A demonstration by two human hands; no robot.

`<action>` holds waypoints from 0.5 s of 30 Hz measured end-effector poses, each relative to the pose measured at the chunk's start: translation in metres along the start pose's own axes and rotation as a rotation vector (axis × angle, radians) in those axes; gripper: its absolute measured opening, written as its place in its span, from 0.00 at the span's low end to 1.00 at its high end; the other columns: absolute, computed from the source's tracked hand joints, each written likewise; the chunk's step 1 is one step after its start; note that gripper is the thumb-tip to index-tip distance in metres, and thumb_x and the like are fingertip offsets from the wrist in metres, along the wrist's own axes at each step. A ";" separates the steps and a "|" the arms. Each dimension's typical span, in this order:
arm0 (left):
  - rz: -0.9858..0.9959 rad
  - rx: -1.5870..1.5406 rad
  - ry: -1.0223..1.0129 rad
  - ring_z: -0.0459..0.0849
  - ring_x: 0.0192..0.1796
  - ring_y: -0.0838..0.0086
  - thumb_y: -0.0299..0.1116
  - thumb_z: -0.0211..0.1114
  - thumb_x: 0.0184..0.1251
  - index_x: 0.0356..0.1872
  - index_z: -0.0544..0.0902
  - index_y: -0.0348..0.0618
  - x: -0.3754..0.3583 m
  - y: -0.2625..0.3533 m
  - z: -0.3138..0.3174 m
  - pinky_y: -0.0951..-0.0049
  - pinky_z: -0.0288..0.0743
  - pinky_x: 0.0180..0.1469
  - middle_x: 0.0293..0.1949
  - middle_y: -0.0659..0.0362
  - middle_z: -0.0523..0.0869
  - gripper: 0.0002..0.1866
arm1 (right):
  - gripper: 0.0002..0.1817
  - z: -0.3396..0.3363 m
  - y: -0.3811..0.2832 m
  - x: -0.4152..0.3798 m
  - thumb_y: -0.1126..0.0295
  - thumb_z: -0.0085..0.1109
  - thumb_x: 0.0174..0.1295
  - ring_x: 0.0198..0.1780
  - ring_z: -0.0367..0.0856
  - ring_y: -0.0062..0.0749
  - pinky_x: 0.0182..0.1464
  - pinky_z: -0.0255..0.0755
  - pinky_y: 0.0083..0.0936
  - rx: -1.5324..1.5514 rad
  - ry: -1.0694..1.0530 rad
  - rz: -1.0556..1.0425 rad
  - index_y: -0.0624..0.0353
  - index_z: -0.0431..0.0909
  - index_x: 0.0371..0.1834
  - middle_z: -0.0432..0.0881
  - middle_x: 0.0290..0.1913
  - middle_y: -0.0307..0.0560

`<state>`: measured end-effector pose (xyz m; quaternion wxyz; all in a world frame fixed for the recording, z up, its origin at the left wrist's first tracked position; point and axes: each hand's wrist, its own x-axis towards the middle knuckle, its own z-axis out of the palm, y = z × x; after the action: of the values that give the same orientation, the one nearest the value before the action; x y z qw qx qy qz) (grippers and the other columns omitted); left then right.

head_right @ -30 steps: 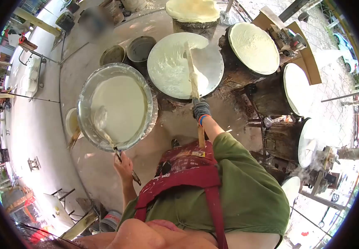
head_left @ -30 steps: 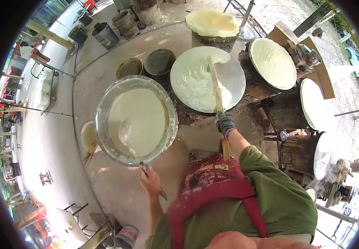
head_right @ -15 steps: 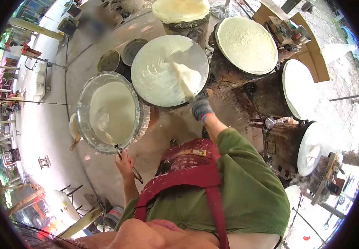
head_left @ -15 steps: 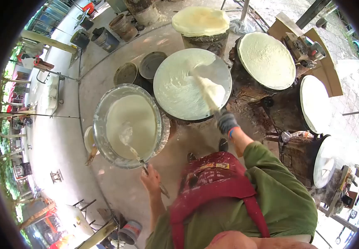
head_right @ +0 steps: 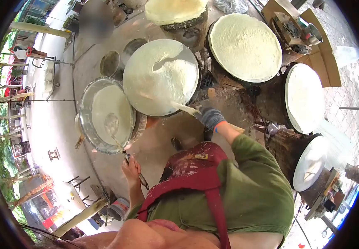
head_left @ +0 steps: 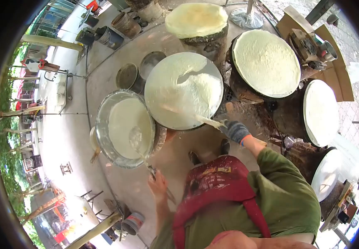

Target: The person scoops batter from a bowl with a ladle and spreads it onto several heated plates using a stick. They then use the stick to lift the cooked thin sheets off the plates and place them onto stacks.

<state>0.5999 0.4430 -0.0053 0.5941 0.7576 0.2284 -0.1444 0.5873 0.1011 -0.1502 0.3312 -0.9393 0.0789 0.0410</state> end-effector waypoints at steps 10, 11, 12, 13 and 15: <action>-0.045 -0.016 0.090 0.66 0.14 0.84 0.29 0.54 0.66 0.31 0.72 0.43 -0.007 -0.014 0.004 0.83 0.56 0.14 0.15 0.66 0.69 0.04 | 0.20 -0.052 0.053 0.210 0.51 0.50 0.59 0.38 0.80 0.50 0.41 0.72 0.40 -0.182 0.192 0.171 0.58 0.78 0.37 0.82 0.36 0.55; -0.033 -0.004 0.083 0.66 0.14 0.84 0.29 0.54 0.66 0.31 0.72 0.43 -0.006 -0.021 0.002 0.83 0.57 0.14 0.15 0.66 0.69 0.04 | 0.20 -0.069 0.009 0.205 0.51 0.50 0.59 0.39 0.80 0.48 0.42 0.73 0.39 -0.136 0.217 0.261 0.58 0.77 0.38 0.82 0.36 0.54; -0.022 0.004 0.076 0.66 0.14 0.84 0.30 0.55 0.66 0.31 0.72 0.43 -0.004 -0.025 0.002 0.83 0.57 0.14 0.15 0.66 0.69 0.04 | 0.21 -0.032 0.015 0.206 0.51 0.48 0.61 0.42 0.79 0.47 0.45 0.72 0.38 0.026 0.268 0.097 0.58 0.77 0.40 0.81 0.38 0.54; -0.019 0.024 0.075 0.66 0.14 0.84 0.30 0.55 0.66 0.31 0.72 0.43 -0.003 -0.024 0.004 0.83 0.57 0.14 0.15 0.67 0.68 0.04 | 0.22 -0.032 -0.017 0.185 0.50 0.46 0.62 0.44 0.78 0.48 0.48 0.71 0.36 -0.150 0.263 -0.014 0.58 0.76 0.41 0.80 0.42 0.54; -0.019 0.064 0.073 0.66 0.14 0.84 0.30 0.55 0.66 0.31 0.72 0.43 -0.004 -0.021 0.007 0.83 0.57 0.14 0.15 0.67 0.67 0.05 | 0.26 -0.031 -0.038 0.135 0.46 0.50 0.60 0.46 0.77 0.49 0.50 0.70 0.36 0.047 0.075 0.022 0.60 0.75 0.45 0.78 0.44 0.55</action>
<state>0.5863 0.4392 -0.0227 0.5596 0.7787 0.2523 -0.1295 0.7280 0.0945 -0.1205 0.3495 -0.9313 0.1024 0.0074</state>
